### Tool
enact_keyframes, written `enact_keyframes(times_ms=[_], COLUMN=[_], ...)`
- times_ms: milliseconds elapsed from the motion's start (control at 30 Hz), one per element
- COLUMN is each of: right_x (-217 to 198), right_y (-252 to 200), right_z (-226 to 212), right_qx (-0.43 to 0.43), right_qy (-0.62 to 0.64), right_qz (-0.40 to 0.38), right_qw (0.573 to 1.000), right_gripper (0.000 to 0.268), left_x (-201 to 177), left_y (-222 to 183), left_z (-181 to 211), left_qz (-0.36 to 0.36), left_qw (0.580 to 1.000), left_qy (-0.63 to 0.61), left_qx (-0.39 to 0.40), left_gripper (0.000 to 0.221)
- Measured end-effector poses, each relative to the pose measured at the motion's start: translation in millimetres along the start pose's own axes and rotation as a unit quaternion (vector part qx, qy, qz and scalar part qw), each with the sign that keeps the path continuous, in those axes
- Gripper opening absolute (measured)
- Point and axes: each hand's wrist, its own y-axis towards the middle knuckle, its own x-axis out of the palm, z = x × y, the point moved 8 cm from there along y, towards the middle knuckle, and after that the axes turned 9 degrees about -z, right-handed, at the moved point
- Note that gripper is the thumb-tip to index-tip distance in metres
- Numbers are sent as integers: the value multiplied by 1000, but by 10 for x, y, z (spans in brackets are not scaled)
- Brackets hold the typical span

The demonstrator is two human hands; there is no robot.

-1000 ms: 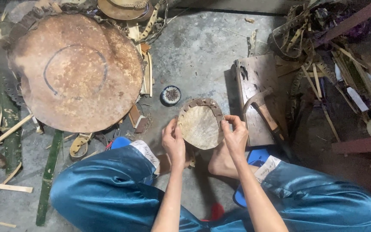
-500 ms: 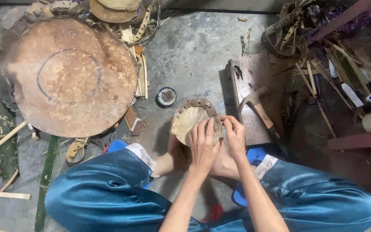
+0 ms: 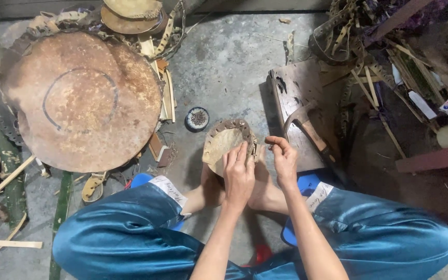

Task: Hammering small nails into the edge of a circular wooden frame to secure a membrane, likely for a drum.

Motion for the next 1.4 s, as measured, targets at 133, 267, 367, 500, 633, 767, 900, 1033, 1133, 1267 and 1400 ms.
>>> enact_keyframes(times_ms=[133, 267, 367, 500, 633, 767, 900, 1033, 1133, 1267, 1400], right_x=[60, 95, 103, 99, 119, 132, 176, 185, 171, 110, 220], right_y=[31, 11, 7, -30, -73, -132, -164, -179, -107, -21, 32], right_z=[171, 241, 273, 224, 108, -146, -108, -136, -103, -56, -102], right_qx=[-7, -5, -4, 1, -19, -99, -169, -181, -193, -169, -217], right_qy=[-2, -56, -73, -74, -74, -159, -268, -295, -265, -188, -228], right_qz=[-28, -43, -46, -47, -35, -7, 7, 21, 22, 29, 3], right_qw=[1000, 997, 996, 996, 996, 982, 949, 938, 944, 967, 949], right_gripper=[44, 54, 55, 56, 57, 54, 46, 40, 34, 23, 22], left_x=[115, 163, 179, 192, 185, 206, 202, 274, 270, 250, 232], left_y=[-33, -55, -71, -86, -81, -94, -94, -119, -121, -128, -119], left_z=[-69, -25, -2, -3, 5, -5, 61, 33, 32, -7, -11], left_qz=[-5, 7, 16, 22, 20, 30, 31, 48, 54, 53, 53], left_qw=[1000, 999, 998, 997, 998, 997, 997, 995, 996, 997, 998], left_qy=[10, 34, 61, 69, 60, 64, 70, 78, 64, 51, 38], left_qx=[-1, 7, 15, 24, 22, 22, 27, 41, 38, 24, 19], left_gripper=[39, 39, 39, 40, 40, 42, 44, 46, 46, 44, 43])
